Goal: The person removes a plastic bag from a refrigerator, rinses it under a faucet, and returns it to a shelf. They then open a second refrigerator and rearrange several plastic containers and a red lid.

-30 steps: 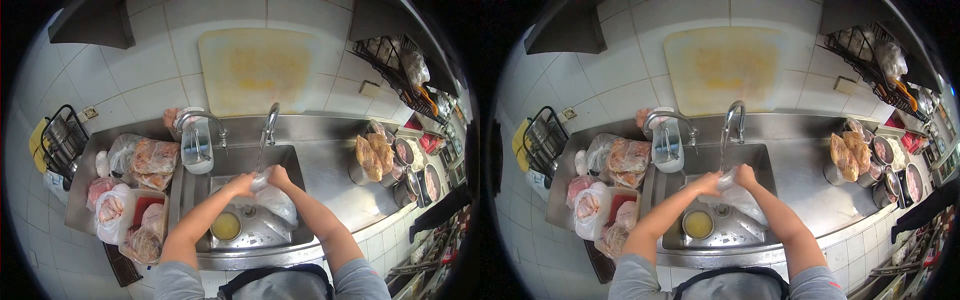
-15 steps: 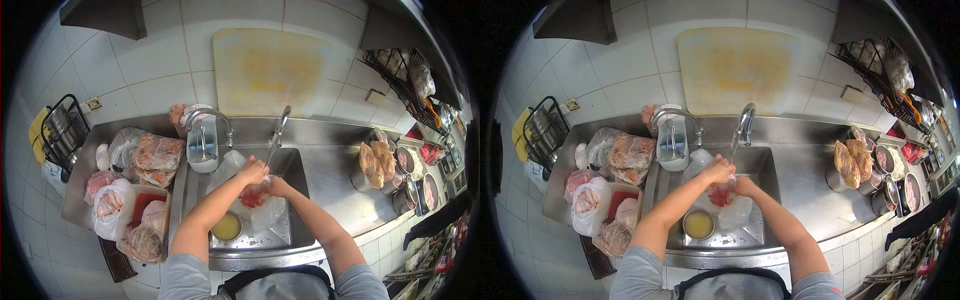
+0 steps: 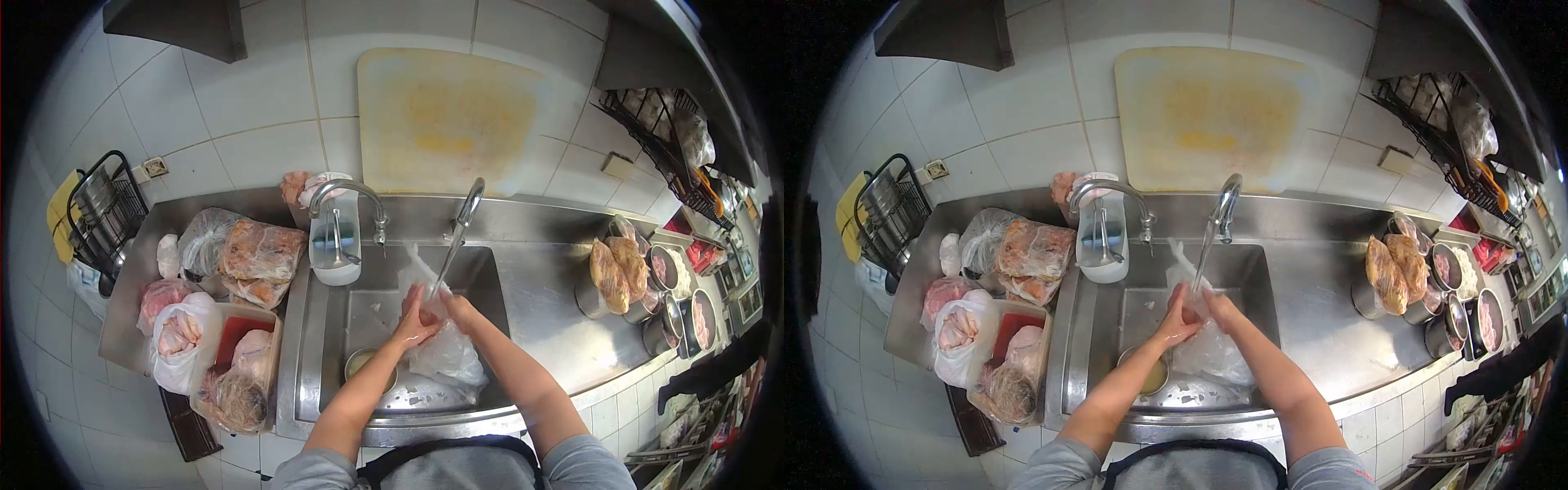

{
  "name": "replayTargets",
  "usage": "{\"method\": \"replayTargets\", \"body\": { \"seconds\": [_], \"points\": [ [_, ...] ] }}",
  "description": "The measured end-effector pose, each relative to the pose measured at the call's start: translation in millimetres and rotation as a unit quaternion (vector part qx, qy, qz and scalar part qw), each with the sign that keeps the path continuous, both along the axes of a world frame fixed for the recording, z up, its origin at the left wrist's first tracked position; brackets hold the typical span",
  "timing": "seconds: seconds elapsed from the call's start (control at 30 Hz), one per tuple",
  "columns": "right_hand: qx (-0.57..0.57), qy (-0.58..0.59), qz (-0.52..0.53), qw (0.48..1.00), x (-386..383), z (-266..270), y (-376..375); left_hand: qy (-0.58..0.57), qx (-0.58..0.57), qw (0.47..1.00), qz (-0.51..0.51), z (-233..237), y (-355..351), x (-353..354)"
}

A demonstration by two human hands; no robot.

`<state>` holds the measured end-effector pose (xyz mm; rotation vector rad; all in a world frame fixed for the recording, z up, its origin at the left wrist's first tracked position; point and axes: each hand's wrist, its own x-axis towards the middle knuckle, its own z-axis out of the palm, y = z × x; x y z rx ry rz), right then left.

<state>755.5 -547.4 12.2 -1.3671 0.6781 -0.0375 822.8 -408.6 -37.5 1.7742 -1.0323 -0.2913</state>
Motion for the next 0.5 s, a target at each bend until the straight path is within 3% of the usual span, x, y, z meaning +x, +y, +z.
{"method": "replayTargets", "body": {
  "seconds": [0.07, 0.17, 0.27, 0.3, 0.37, 0.5],
  "points": [
    [-0.016, 0.021, 0.030, 0.999, -4, 0, -4, -0.038, 0.051, 0.998, 0.001, 2, -1, 1],
    [-0.171, 0.036, 0.145, 0.974, -12, 16, -3, -0.027, 0.175, 0.984, 0.016, 7, -9, -7],
    [-0.293, 0.113, 0.142, 0.939, -1, -12, -9, -0.046, 0.237, 0.968, 0.067, 13, -18, -18],
    [-0.287, 0.083, 0.076, 0.951, 3, -21, -7, -0.063, 0.243, 0.964, 0.088, 19, -21, -21],
    [-0.260, 0.063, 0.067, 0.961, -2, -34, -18, -0.087, 0.277, 0.950, 0.118, 31, -28, -30],
    [-0.318, 0.047, 0.081, 0.944, -8, 2, -14, -0.119, 0.292, 0.935, 0.162, 38, -37, -26]
  ]
}}
